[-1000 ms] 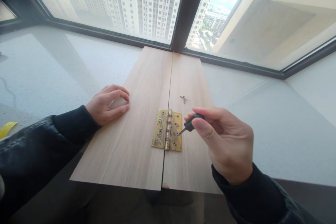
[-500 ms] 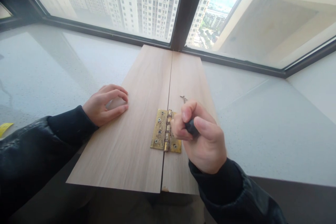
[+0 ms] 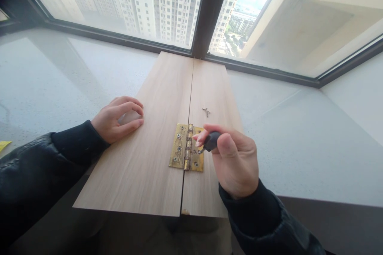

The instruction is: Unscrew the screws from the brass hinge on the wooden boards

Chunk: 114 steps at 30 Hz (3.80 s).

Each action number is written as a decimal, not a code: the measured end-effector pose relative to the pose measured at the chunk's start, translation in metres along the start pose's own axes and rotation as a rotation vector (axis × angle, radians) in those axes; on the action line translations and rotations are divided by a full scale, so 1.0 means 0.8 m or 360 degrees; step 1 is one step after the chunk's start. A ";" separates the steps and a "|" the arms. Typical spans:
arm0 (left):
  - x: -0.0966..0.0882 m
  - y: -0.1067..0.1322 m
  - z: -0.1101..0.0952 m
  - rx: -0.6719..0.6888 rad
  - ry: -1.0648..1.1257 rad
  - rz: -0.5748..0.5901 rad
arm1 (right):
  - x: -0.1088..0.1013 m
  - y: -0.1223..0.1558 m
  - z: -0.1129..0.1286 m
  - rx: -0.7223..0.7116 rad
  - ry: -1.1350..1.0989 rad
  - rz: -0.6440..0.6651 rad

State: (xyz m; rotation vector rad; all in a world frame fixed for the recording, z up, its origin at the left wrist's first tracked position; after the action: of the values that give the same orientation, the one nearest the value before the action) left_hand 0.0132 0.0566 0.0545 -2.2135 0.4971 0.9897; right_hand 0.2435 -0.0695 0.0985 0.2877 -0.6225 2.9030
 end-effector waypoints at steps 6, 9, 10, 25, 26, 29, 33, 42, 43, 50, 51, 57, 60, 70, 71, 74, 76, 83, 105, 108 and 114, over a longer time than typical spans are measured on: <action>0.001 0.000 0.000 0.0007 -0.0013 0.0011 | 0.033 -0.013 -0.007 0.0257 -0.0217 0.0209; 0.000 0.000 -0.002 0.0008 -0.0004 0.0018 | 0.037 -0.008 -0.004 0.0295 -0.0164 0.0341; 0.000 0.000 -0.002 0.0004 -0.0001 0.0021 | 0.034 -0.006 -0.002 0.0266 -0.0148 0.0337; 0.001 0.000 0.001 0.0012 -0.0010 -0.0019 | 0.040 -0.014 -0.008 0.0278 -0.0188 0.0511; 0.001 0.000 0.002 0.0010 -0.0008 -0.0019 | 0.044 -0.013 -0.007 0.0297 -0.0171 0.0574; 0.001 0.000 0.001 0.0011 -0.0002 -0.0008 | 0.039 -0.012 -0.001 0.0232 -0.0119 0.0551; 0.000 0.000 0.000 0.0032 -0.0012 -0.0004 | 0.011 -0.016 0.003 0.0056 -0.0022 0.0282; 0.001 0.000 0.001 0.0025 -0.0016 -0.0007 | 0.040 -0.020 -0.008 0.0360 -0.0202 0.0688; 0.001 0.000 0.001 0.0025 -0.0016 -0.0008 | 0.042 -0.019 -0.006 0.0362 -0.0194 0.0721; 0.000 0.001 0.000 0.0030 -0.0005 -0.0024 | 0.016 -0.021 -0.003 0.0129 -0.0087 0.0420; 0.000 0.001 0.000 0.0034 -0.0002 -0.0024 | 0.016 -0.020 -0.005 0.0126 -0.0090 0.0420; 0.000 0.001 0.000 0.0043 0.0003 -0.0033 | 0.042 -0.017 -0.010 0.0336 -0.0285 0.0723; 0.000 0.000 0.001 0.0035 -0.0009 -0.0028 | 0.036 -0.022 0.005 0.0307 -0.0224 0.0654; 0.001 0.001 0.000 0.0041 -0.0005 -0.0016 | -0.016 -0.010 0.013 0.0421 0.2206 0.0584; 0.001 0.001 0.000 0.0040 -0.0005 -0.0010 | -0.015 -0.006 0.007 0.0458 0.2353 0.0644; 0.001 0.001 0.001 0.0041 -0.0004 -0.0011 | -0.009 0.002 -0.005 0.0438 0.2600 0.0766; 0.001 0.001 0.000 0.0044 -0.0001 -0.0024 | -0.005 0.005 -0.007 0.0365 0.2685 0.0824; 0.001 0.001 0.000 0.0045 0.0015 -0.0015 | 0.006 0.006 0.002 -0.0012 0.2700 0.1036; 0.000 0.000 -0.001 0.0016 -0.0002 0.0005 | -0.014 -0.013 0.001 0.0020 0.1849 0.1049; 0.000 0.000 0.000 0.0015 0.0000 0.0016 | -0.021 -0.012 -0.004 -0.0015 0.1832 0.0975; 0.000 0.000 0.000 0.0016 -0.0009 0.0024 | -0.025 -0.008 -0.013 -0.0247 0.1846 0.0890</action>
State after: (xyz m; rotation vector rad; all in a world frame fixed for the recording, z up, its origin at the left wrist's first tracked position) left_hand 0.0134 0.0566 0.0544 -2.2006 0.5157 0.9987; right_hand 0.2621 -0.0620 0.0872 -1.6690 -0.7174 2.7336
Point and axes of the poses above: each hand's wrist, its own y-axis away from the middle knuckle, its own x-axis out of the palm, z = x × y, the point moved 7 cm from there along -y, towards the middle knuckle, and after that the axes turned 1 degree about -x, right-handed, at the moved point
